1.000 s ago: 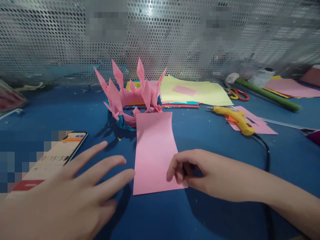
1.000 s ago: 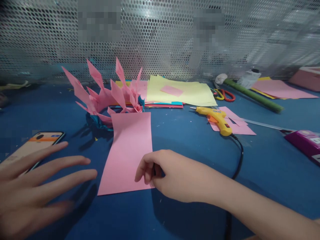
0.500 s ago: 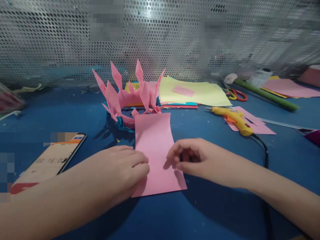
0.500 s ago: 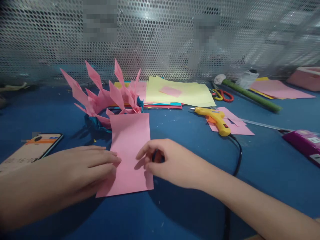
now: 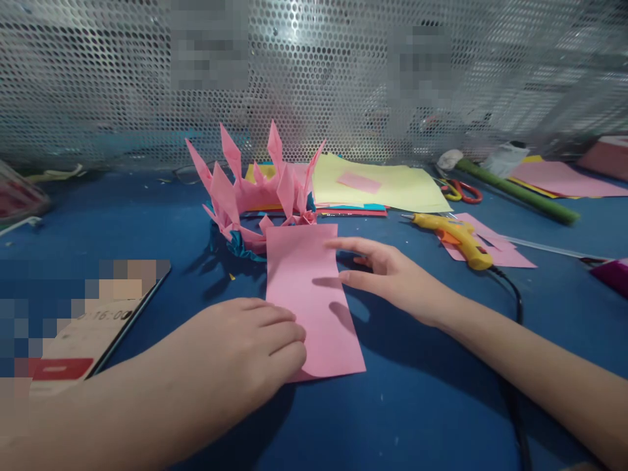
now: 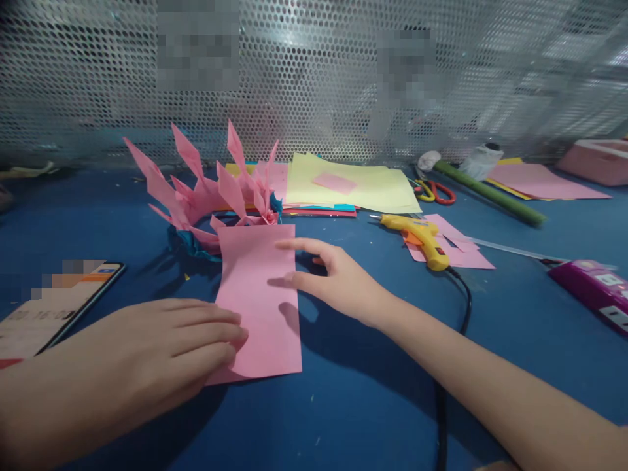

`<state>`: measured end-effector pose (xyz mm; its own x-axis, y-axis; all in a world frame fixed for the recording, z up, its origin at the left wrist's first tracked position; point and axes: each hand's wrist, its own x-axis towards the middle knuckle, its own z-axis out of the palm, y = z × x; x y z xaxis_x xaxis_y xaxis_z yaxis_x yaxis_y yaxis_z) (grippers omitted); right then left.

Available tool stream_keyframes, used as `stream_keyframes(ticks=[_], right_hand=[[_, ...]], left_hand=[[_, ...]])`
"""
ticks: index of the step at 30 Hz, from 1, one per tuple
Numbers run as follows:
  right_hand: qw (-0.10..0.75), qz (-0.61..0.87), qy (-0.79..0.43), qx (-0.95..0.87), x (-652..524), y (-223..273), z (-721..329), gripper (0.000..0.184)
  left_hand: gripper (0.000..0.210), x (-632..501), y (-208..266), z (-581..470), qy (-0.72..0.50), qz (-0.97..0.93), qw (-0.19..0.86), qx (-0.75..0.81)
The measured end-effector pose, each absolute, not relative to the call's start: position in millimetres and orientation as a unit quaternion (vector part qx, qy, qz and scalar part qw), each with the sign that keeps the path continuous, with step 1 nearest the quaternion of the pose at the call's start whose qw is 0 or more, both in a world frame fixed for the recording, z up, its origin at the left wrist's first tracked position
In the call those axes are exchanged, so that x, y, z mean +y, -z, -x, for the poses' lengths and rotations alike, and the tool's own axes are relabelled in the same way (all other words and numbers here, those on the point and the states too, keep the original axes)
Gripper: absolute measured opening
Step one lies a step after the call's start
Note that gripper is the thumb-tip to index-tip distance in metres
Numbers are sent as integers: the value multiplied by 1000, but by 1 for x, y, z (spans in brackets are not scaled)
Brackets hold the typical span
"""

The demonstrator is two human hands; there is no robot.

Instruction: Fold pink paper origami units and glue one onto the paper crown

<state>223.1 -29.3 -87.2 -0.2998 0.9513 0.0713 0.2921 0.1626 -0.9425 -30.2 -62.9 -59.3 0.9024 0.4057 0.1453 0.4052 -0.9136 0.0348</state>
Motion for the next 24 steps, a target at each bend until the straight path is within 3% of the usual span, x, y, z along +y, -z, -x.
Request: stream_keyframes(ticks=[4,10,16,20,24], right_hand=[[399,445,-501,-626,-29,87,-222,22],[528,414,-531,-517,-28,76,-223,38],[515,432,-563,-481,-31,62,-224,11],[537,452,-518,-489,-28,58,-230,8],[576,468,-417,-524,-18,62,-239,10]], left_hand=[[43,-64,54,32,-122,-977,4,176],[14,-64,41,33,-238,-862,180,410],[27,-53,38,35,-267,-739,321,529],[29,-57,40,31,-284,-740,362,491],[10,-61,40,26,-293,-713,439,460]])
